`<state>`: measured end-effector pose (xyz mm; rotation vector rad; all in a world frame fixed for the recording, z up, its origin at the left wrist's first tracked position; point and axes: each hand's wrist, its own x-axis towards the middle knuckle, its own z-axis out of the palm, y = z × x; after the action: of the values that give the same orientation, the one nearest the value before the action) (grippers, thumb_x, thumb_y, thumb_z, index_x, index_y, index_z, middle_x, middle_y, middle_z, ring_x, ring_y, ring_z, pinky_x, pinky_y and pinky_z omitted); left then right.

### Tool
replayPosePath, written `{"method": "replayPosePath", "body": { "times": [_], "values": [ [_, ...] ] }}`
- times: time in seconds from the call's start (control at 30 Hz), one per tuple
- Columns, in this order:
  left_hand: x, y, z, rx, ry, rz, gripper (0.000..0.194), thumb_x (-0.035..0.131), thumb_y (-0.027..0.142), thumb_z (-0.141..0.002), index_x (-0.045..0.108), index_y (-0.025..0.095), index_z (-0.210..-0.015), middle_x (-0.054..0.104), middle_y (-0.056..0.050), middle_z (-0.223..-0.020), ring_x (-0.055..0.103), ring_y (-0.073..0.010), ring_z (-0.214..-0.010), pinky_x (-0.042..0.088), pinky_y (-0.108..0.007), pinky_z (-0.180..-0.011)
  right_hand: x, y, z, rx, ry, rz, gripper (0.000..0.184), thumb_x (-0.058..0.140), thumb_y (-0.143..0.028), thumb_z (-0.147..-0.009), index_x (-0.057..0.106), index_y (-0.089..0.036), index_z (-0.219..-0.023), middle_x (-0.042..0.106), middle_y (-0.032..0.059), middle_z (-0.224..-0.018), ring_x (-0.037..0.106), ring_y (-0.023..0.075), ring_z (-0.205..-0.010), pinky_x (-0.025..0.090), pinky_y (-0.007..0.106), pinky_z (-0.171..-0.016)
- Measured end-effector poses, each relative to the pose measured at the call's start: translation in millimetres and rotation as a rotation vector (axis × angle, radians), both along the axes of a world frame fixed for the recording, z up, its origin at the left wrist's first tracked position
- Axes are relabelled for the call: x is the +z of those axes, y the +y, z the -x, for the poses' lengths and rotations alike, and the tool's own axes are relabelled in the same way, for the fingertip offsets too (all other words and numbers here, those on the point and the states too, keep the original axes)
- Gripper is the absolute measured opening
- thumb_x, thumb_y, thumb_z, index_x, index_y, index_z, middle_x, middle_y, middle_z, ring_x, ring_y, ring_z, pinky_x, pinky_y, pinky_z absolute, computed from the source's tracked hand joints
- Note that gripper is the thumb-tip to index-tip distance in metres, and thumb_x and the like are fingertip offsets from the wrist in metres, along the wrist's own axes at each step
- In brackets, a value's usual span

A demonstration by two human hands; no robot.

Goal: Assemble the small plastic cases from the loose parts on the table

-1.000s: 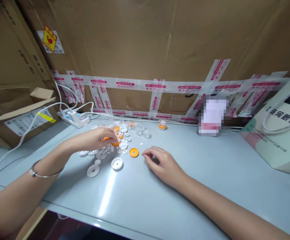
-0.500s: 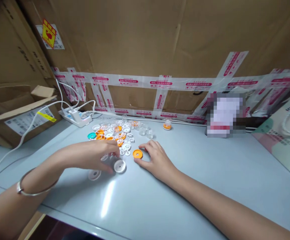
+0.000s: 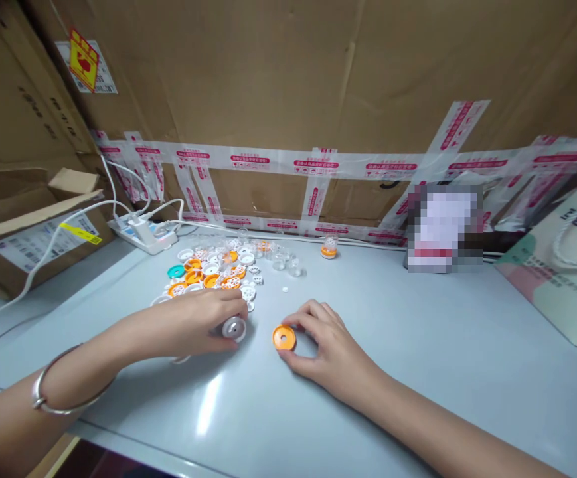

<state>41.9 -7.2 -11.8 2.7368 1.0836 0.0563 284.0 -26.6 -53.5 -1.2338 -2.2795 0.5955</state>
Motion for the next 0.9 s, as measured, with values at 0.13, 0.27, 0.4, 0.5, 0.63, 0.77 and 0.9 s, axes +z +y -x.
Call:
{"method": "replayPosePath", "body": {
  "times": [0.13, 0.27, 0.4, 0.5, 0.63, 0.77, 0.9],
  "values": [
    [-7.4, 4.4, -4.9, -0.016, -0.085, -0.045, 0.021, 0.05, 0.02, -0.08, 0.054, 0.018, -0.1, 0.056, -0.006, -0.095, 0.055, -0.0193, -0.083, 0.041, -0.029, -0.07, -1.7, -5.2, -4.4, -0.014, 0.005, -0.015, 0.023, 0.061, -0.025, -0.076, 0.063, -0.028, -0.098, 0.06, 0.0049, -0.091, 0.055, 0.023, -0.087, 0.046, 0.039, -0.077],
    [-10.0, 3.0, -11.8, -0.033, -0.224, -0.024, 0.024, 0.052, 0.018, -0.078, 0.054, 0.018, -0.102, 0.056, -0.005, -0.096, 0.053, -0.0191, -0.088, 0.042, -0.03, -0.075, -1.3, -0.4, -4.3, -0.026, 0.005, -0.028, 0.022, 0.06, -0.028, -0.077, 0.063, -0.028, -0.099, 0.06, 0.0046, -0.09, 0.055, 0.0232, -0.087, 0.046, 0.039, -0.077],
    [-9.6, -8.6, -24.4, -0.112, -0.373, 0.119, 0.029, 0.053, 0.015, -0.078, 0.053, 0.018, -0.107, 0.053, -0.006, -0.101, 0.053, -0.017, -0.091, 0.044, -0.026, -0.079, -1.1, 9.8, -7.2, -0.071, -0.001, -0.033, 0.021, 0.06, -0.031, -0.077, 0.063, -0.026, -0.098, 0.06, 0.005, -0.089, 0.055, 0.023, -0.085, 0.046, 0.038, -0.075],
    [-12.6, -18.3, -36.6, -0.176, -0.428, 0.192, 0.033, 0.053, 0.013, -0.079, 0.053, 0.018, -0.112, 0.053, -0.008, -0.106, 0.052, -0.0176, -0.097, 0.043, -0.026, -0.084, -1.9, 16.1, -9.9, -0.115, 0.01, -0.034, 0.019, 0.059, -0.032, -0.078, 0.063, -0.025, -0.095, 0.06, 0.0052, -0.089, 0.055, 0.0232, -0.087, 0.045, 0.038, -0.077],
    [-19.7, -23.8, -46.6, -0.155, -0.447, 0.192, 0.025, 0.056, 0.017, -0.079, 0.057, 0.016, -0.104, 0.057, -0.009, -0.102, 0.053, -0.0194, -0.096, 0.043, -0.028, -0.086, -3.0, 19.4, -10.2, -0.132, 0.021, -0.03, 0.02, 0.057, -0.033, -0.08, 0.062, -0.024, -0.096, 0.059, 0.0049, -0.088, 0.055, 0.0232, -0.088, 0.044, 0.039, -0.079],
    [-25.1, -20.7, -45.4, -0.128, -0.439, 0.106, 0.022, 0.054, 0.018, -0.082, 0.057, 0.016, -0.103, 0.057, -0.009, -0.1, 0.053, -0.0198, -0.093, 0.044, -0.03, -0.083, -4.0, 19.1, -10.2, -0.127, 0.034, -0.022, 0.018, 0.058, -0.032, -0.079, 0.06, -0.024, -0.094, 0.058, 0.0046, -0.089, 0.055, 0.0228, -0.089, 0.044, 0.038, -0.079],
    [-31.4, -14.2, -40.8, -0.06, -0.385, 0.012, 0.025, 0.051, 0.018, -0.083, 0.055, 0.015, -0.108, 0.057, -0.009, -0.098, 0.052, -0.0205, -0.091, 0.043, -0.032, -0.082, -3.9, 16.4, -12.7, -0.152, 0.05, -0.02, 0.016, 0.06, -0.03, -0.075, 0.056, -0.023, -0.089, 0.057, 0.0033, -0.085, 0.055, 0.0222, -0.085, 0.046, 0.037, -0.076]
  ]
}}
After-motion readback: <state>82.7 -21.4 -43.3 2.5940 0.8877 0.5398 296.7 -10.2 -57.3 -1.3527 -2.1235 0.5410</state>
